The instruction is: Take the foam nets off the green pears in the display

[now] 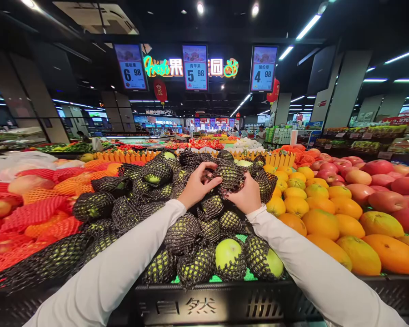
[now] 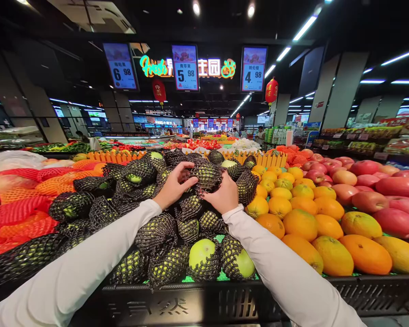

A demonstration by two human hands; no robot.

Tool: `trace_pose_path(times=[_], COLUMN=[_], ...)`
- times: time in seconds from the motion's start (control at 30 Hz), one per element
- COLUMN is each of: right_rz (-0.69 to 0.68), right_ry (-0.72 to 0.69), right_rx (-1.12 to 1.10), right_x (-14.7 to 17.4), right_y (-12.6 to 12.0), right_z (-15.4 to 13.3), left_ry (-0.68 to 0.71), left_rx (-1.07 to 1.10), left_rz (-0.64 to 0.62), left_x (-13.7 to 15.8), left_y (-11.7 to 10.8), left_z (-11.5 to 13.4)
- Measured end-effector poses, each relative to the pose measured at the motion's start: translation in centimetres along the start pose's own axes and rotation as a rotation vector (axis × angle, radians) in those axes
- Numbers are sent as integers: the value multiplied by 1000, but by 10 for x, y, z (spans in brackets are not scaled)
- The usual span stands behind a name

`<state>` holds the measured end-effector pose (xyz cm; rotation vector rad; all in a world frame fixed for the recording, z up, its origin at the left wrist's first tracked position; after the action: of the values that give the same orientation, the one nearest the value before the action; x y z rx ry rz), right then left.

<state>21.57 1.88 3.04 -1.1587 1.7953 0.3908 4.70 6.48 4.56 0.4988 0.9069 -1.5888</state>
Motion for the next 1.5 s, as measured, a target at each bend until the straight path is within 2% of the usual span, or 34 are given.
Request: trace_pose_path(times=[0.17, 0.33, 0.43, 0.53, 0.6, 0.67, 0.77, 0.93, 1.1, 1.2, 1.27, 1.33, 1.4, 1.43, 1.5], right_rz=[18, 17, 29, 5, -22, -36, -58, -144, -121, -118, -237, -491, -740, -822, -876], right_ry=[138, 97, 68, 10, -35, -61, -36, -5, -33, -165, -242, -223, -74, 12, 111], right_rx=[-41, -54, 5, -3, -24, -46, -103, -229, -304, -233, -144, -85, -107, -139, -183], right_x=[1, 2, 2, 2, 2, 2, 2, 1, -1, -1, 3, 11, 23, 29, 33], right_y=[2, 3, 2, 5, 8, 9, 11, 16, 3, -3, 8, 31, 52, 58, 63], right_z=[18, 15, 15, 14, 12, 9, 8, 3, -13, -27, -32, -25, -9, -1, 7], left_ry=[95, 103, 237, 333, 318, 261, 197, 192, 96, 20, 11, 16, 11, 0, -38], left_rx=[-110, -100, -205, -283, -271, -229, -187, -196, -173, -191, -226, -254, -267, -267, -257], left_rz=[122, 98, -3, -230, -340, -358, -292, -135, 173, 385, 493, 569, 617, 632, 649], left_x=[1, 2, 4, 10, 13, 13, 11, 8, 3, 4, 6, 8, 9, 10, 10], left_y=[-8, -9, -4, 14, 23, 25, 21, 12, -13, -32, -41, -48, -52, -53, -55], left_z=[13, 12, 22, 27, 24, 20, 15, 16, 7, -2, -4, -6, -8, -10, -16])
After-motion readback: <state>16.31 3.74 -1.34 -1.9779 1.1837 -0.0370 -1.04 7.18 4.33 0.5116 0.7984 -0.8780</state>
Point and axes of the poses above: each hand's wrist, its own x-axis away from the middle knuckle, its own y-axis out of the palm, z = x × y, the point moved 8 cm from there along -x, towards the middle knuckle, and after that the axes turned 7 degrees about -x, right-handed, at the moved point
